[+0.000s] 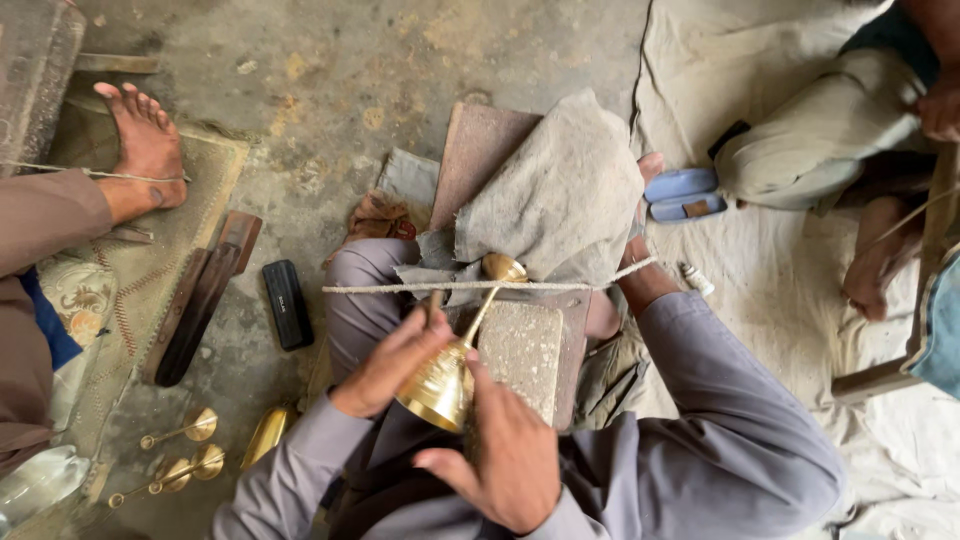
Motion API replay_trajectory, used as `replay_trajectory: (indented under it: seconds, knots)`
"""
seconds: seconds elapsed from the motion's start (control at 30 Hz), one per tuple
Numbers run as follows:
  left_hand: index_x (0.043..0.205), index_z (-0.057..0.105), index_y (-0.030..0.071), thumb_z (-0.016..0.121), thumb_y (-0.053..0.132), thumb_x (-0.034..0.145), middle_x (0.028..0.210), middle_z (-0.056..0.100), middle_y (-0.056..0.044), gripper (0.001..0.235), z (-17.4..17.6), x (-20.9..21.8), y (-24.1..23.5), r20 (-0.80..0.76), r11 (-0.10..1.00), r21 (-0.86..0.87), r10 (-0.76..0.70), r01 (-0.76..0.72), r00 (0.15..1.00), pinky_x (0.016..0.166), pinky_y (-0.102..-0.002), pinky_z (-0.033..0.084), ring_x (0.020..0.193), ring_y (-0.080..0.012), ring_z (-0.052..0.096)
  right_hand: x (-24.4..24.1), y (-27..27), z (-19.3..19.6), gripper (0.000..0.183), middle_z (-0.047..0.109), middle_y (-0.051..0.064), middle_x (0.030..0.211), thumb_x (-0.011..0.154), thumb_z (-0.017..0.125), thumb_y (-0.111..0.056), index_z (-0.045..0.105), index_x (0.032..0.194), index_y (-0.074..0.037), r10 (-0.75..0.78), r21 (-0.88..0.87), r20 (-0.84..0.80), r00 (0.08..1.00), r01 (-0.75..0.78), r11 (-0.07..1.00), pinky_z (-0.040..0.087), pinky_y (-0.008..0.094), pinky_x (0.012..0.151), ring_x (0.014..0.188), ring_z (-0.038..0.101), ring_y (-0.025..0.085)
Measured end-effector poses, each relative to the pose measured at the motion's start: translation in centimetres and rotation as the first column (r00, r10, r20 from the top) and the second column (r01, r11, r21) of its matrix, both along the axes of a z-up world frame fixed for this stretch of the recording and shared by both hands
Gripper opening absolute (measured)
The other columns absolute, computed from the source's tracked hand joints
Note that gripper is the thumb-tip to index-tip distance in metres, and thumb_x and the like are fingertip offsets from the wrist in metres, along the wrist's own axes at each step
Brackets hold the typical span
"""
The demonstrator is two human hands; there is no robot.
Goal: The person sits on the floor and uses a hammer and chisel to shape a brass bell resting on a stone block. They repeatedly strike the chisel to refine the bell's surface and occasionally reposition the object to access different areas.
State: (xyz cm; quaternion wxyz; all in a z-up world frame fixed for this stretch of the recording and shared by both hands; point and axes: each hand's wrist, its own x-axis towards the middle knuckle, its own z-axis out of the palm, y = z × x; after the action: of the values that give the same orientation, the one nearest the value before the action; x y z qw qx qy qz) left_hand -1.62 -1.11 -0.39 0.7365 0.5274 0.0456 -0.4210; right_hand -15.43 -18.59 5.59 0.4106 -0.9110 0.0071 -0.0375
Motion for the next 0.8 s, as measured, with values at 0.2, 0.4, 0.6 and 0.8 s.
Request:
replay_trajectory:
  seconds: [0.2, 0.4, 0.6, 0.8]
  knots:
    - [0.116, 0.046, 0.006, 0.056, 0.028, 0.11, 0.101, 0.05, -0.003, 0.025, 1.3, -2.5, -5.0, 0.596, 0.98, -0.03, -0.14, 0.197, 0.791, 0.089, -0.028, 0.055, 0.098, -0.0115, 0.056, -1.2, -2.3, 2.0, 0.069, 0.071, 0.016, 0.092, 0.078, 0.066, 0.001, 0.06, 0.144, -0.015, -0.192, 0.094, 0.011, 0.981, 0.19, 0.977, 0.058, 0.039, 0.073, 0.078, 0.074, 0.031]
    - [0.111, 0.043, 0.005, 0.057, 0.03, 0.104, 0.089, 0.056, -0.006, 0.03, 2.1, -3.1, -9.5, 0.705, 0.973, 0.222, -0.206, 0.064, 0.678, 0.066, -0.031, 0.054, 0.079, -0.0121, 0.062, -0.7, -7.3, -1.0, 0.065, 0.073, 0.02, 0.119, 0.074, 0.047, 0.015, 0.062, 0.135, -0.004, -0.193, 0.314, 0.124, 0.973, 0.146, 0.938, 0.054, 0.038, 0.093, 0.107, 0.074, 0.034]
    - [0.101, 0.054, 0.005, 0.048, 0.035, 0.109, 0.082, 0.059, -0.007, 0.032, 2.8, -2.8, -7.9, 0.714, 0.818, 0.575, -0.493, -0.013, 0.497, 0.055, -0.035, 0.049, 0.062, -0.0173, 0.056, -1.0, -6.4, -3.4, 0.061, 0.07, 0.022, 0.124, 0.079, 0.059, 0.008, 0.055, 0.14, 0.0, -0.225, 0.248, 0.169, 0.96, 0.179, 0.952, 0.054, 0.037, 0.096, 0.114, 0.071, 0.035]
    - [0.111, 0.065, 0.001, 0.055, 0.028, 0.104, 0.087, 0.065, -0.011, 0.03, 4.5, -0.7, -5.8, 0.856, 0.854, 0.473, -0.387, -0.217, 0.344, 0.057, -0.036, 0.053, 0.067, -0.019, 0.063, -4.6, -10.6, -5.1, 0.109, 0.07, 0.015, 0.111, 0.072, 0.083, -0.027, 0.027, 0.16, 0.004, 0.006, 0.44, -0.147, 0.989, 0.06, 0.896, 0.053, 0.033, 0.086, 0.099, 0.068, 0.025]
